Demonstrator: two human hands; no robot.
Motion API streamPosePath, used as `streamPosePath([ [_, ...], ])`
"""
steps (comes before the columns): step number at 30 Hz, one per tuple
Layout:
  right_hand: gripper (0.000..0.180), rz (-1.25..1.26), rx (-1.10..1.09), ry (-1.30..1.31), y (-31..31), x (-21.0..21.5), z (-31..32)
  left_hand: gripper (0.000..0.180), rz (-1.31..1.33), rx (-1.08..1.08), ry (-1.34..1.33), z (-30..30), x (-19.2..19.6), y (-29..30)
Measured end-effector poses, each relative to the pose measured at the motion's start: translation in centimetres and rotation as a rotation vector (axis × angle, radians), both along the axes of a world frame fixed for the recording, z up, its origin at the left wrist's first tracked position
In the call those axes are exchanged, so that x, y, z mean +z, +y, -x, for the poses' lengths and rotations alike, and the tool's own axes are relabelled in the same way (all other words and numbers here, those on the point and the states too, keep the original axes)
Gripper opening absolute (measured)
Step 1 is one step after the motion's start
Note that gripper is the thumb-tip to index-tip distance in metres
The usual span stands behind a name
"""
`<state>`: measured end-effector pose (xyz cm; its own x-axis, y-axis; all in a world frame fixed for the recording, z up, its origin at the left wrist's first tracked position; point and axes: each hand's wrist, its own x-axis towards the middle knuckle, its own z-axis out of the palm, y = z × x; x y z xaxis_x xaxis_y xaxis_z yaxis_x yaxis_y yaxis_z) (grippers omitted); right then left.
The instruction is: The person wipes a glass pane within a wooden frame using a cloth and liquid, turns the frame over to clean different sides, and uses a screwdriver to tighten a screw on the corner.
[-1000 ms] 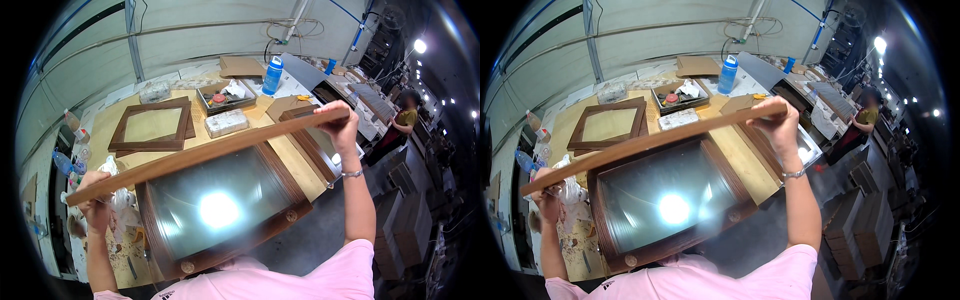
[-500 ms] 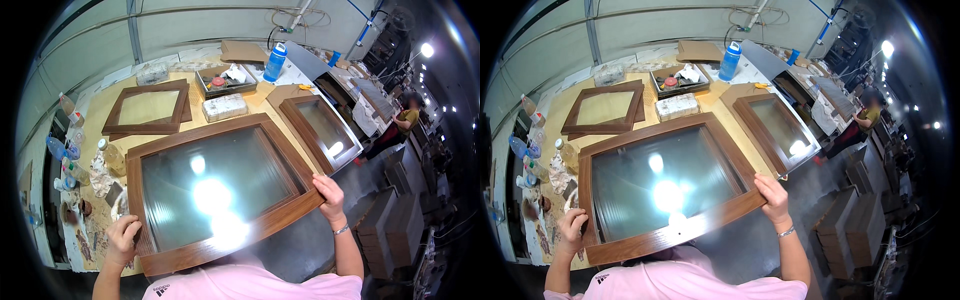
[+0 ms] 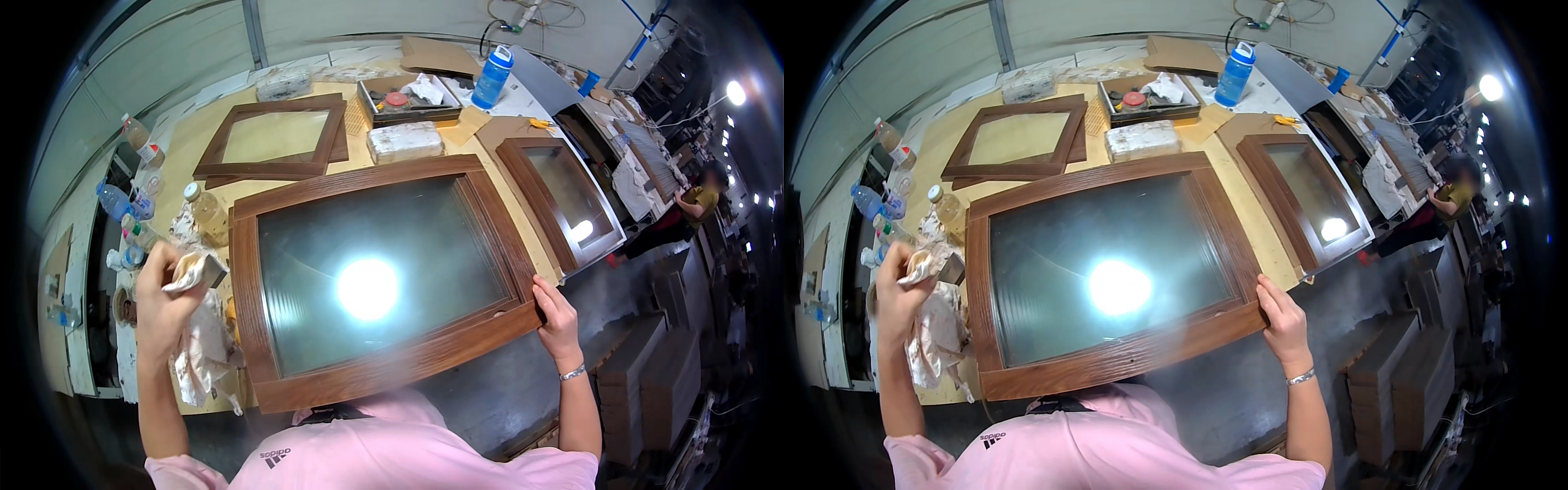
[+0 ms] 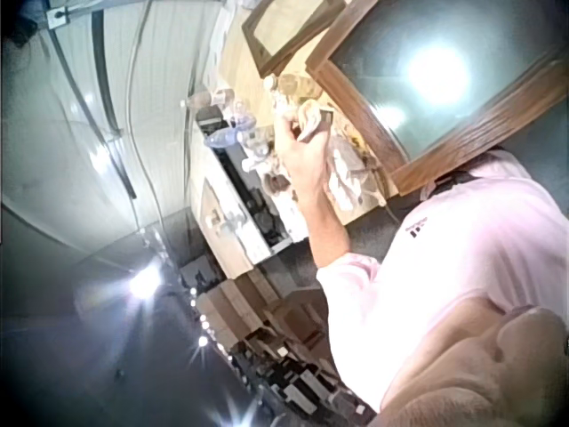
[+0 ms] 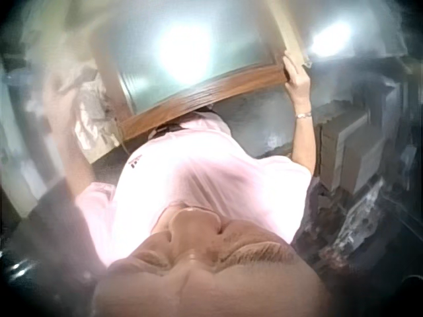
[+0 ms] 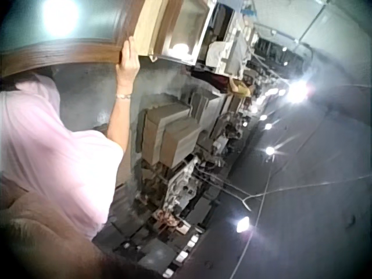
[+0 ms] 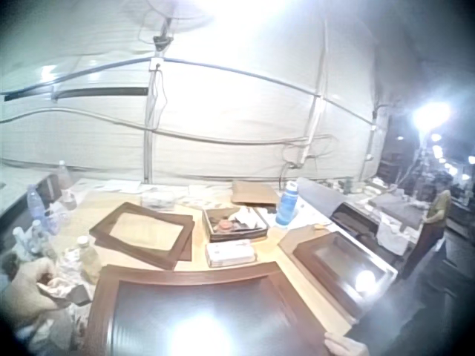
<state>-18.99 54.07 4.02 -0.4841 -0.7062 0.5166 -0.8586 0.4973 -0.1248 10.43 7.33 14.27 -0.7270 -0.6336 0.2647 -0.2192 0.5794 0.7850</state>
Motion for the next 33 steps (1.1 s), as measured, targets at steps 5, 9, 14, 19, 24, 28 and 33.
streamPosePath([
  [5, 0.037, -0.087, 0.036, 0.046, 0.5, 0.9, 0.1, 0.023, -0.200, -0.199, -0.121, 6.4, 1.0, 3.1],
  [9, 0.044, -0.090, -0.018, -0.074, 0.2, 0.9, -0.1, 0.041, -0.036, -0.320, -0.290, 8.2, -3.5, 4.5],
  [14, 0.057, -0.054, -0.073, -0.456, -0.5, 4.9, -1.9, 0.042, 0.145, -0.382, -0.216, 5.5, -5.9, 4.9],
  [19, 0.036, 0.212, -0.153, -0.613, -0.4, 4.3, 2.5, 0.052, 0.550, -0.691, -0.161, 4.6, -6.7, 9.8],
  [24, 0.046, 0.172, -0.235, -0.656, -5.5, 1.9, 8.2, 0.048, 0.673, -0.243, -0.432, 6.8, -6.4, 4.0],
  [28, 0.059, 0.112, -0.281, -0.846, -10.3, 1.6, 10.3, 0.047, 0.357, -0.411, -0.373, 7.1, -7.3, 7.0],
  [33, 0.060, -0.040, -0.461, -0.629, -13.2, -0.5, 10.0, 0.048, 0.654, -0.590, -0.451, 7.9, -6.3, 8.9],
])
